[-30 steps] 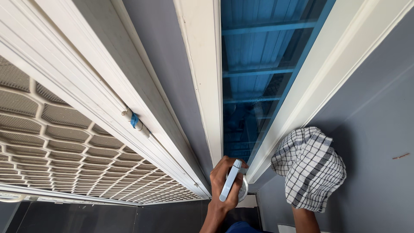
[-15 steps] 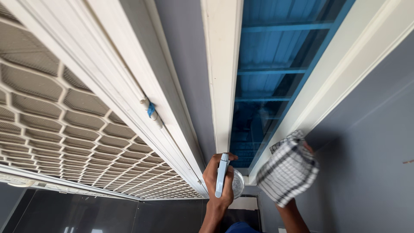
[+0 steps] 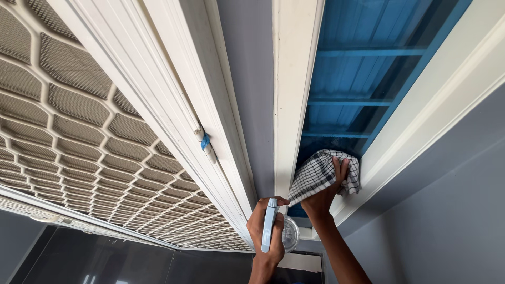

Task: The person sprays liquid from a bottle onto the window glass and wipes the surface with a checkered cloth.

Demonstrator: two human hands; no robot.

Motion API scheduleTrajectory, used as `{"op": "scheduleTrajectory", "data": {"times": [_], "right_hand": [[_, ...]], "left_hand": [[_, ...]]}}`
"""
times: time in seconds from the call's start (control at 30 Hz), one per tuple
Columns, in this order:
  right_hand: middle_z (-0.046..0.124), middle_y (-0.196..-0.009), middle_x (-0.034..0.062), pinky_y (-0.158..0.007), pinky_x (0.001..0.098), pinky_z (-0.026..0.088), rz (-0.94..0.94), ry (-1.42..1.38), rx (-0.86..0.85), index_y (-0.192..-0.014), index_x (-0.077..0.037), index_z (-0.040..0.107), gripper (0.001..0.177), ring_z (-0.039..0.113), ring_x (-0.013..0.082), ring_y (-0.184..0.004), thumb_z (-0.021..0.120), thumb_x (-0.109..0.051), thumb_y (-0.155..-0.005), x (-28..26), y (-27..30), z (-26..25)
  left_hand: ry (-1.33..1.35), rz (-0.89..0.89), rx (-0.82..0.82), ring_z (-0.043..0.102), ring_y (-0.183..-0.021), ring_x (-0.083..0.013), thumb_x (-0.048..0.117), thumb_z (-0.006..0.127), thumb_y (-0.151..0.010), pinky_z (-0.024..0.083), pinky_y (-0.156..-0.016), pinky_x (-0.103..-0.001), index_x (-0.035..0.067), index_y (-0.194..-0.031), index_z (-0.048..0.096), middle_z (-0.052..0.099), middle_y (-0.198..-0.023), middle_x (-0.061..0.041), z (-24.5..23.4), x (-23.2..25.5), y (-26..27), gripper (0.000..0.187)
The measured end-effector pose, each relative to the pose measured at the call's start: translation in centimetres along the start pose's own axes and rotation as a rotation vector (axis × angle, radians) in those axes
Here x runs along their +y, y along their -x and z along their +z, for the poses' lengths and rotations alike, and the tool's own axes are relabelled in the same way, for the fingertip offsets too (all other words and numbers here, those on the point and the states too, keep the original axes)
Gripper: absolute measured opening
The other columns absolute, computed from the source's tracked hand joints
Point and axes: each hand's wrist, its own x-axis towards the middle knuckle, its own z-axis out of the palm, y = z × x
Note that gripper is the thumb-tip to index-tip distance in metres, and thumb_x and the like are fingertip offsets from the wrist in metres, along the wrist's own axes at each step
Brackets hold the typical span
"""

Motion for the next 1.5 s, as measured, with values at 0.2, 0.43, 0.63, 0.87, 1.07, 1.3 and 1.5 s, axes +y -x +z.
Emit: {"op": "scheduleTrajectory", "data": {"times": [0.2,0.43,0.63,0.87,1.07,1.3,1.5], "right_hand": [[0.021,-0.162,0.0231,-0.129,0.0740,0.011,-0.072,-0.006,0.122,-0.158,-0.014,0.018,0.103,0.009,0.0492,-0.158,0.081,-0.056,-0.087,0.5,-4.6,-0.3],[0.014,-0.172,0.0176,-0.134,0.0667,0.010,-0.144,0.002,0.178,-0.161,-0.025,0.024,0.092,0.002,0.0413,-0.161,0.090,-0.031,-0.097,-1.8,-15.1,-3.1],[0.014,-0.170,0.0192,-0.129,0.0657,0.011,-0.137,-0.050,0.150,-0.166,-0.025,0.005,0.100,0.003,0.0433,-0.162,0.083,-0.030,-0.103,-1.4,-13.1,-2.4],[0.023,-0.155,0.0239,-0.121,0.0705,0.019,-0.143,0.138,0.113,-0.161,-0.025,0.009,0.107,0.013,0.0483,-0.149,0.072,-0.053,-0.080,1.8,-4.2,1.7],[0.009,-0.174,0.0164,-0.133,0.0581,0.022,-0.174,-0.087,0.236,-0.168,-0.039,-0.004,0.103,0.008,0.0418,-0.164,0.075,-0.046,-0.102,1.6,-8.0,0.7],[0.027,-0.168,0.0113,-0.130,0.0578,0.013,0.039,-0.145,0.429,-0.159,-0.022,0.042,0.075,0.021,0.0381,-0.162,0.022,-0.059,-0.097,-3.6,-21.3,-2.2],[0.034,-0.170,0.0043,-0.136,0.0629,0.011,-0.107,0.122,0.110,-0.152,-0.006,0.049,0.064,0.017,0.0418,-0.160,0.063,-0.047,-0.106,-3.6,-19.6,-3.2]], "left_hand": [[-0.010,0.056,0.024,0.078,-0.092,-0.0278,0.015,0.056,-0.090,0.059,-0.075,-0.036,-0.001,-0.106,0.063,0.078,-0.101,-0.019,0.3,-0.7,0.0,0.024],[0.004,0.083,0.020,0.079,-0.095,-0.0280,0.020,0.057,-0.095,0.060,-0.079,-0.036,0.000,-0.106,0.063,0.077,-0.102,-0.019,1.0,-1.5,0.1,0.024],[0.019,0.066,0.010,0.079,-0.095,-0.0281,0.022,0.058,-0.096,0.059,-0.080,-0.036,0.000,-0.107,0.062,0.077,-0.103,-0.019,1.6,-2.1,0.0,0.025],[0.043,0.083,0.016,0.078,-0.095,-0.0273,0.022,0.058,-0.097,0.059,-0.079,-0.036,-0.001,-0.108,0.062,0.077,-0.102,-0.019,1.6,-3.0,-0.6,0.025],[0.038,0.031,0.011,0.075,-0.084,-0.0244,0.022,0.058,-0.094,0.055,-0.072,-0.033,-0.001,-0.106,0.063,0.078,-0.100,-0.018,1.6,-3.3,-1.2,0.026],[0.018,0.034,0.026,0.078,-0.089,-0.0266,0.019,0.056,-0.089,0.058,-0.072,-0.036,-0.001,-0.107,0.063,0.078,-0.101,-0.020,1.4,-3.1,-1.5,0.028],[0.046,0.049,0.013,0.078,-0.094,-0.0298,0.016,0.056,-0.089,0.060,-0.081,-0.039,-0.002,-0.107,0.062,0.077,-0.101,-0.020,1.7,-3.2,-1.6,0.026]]}}
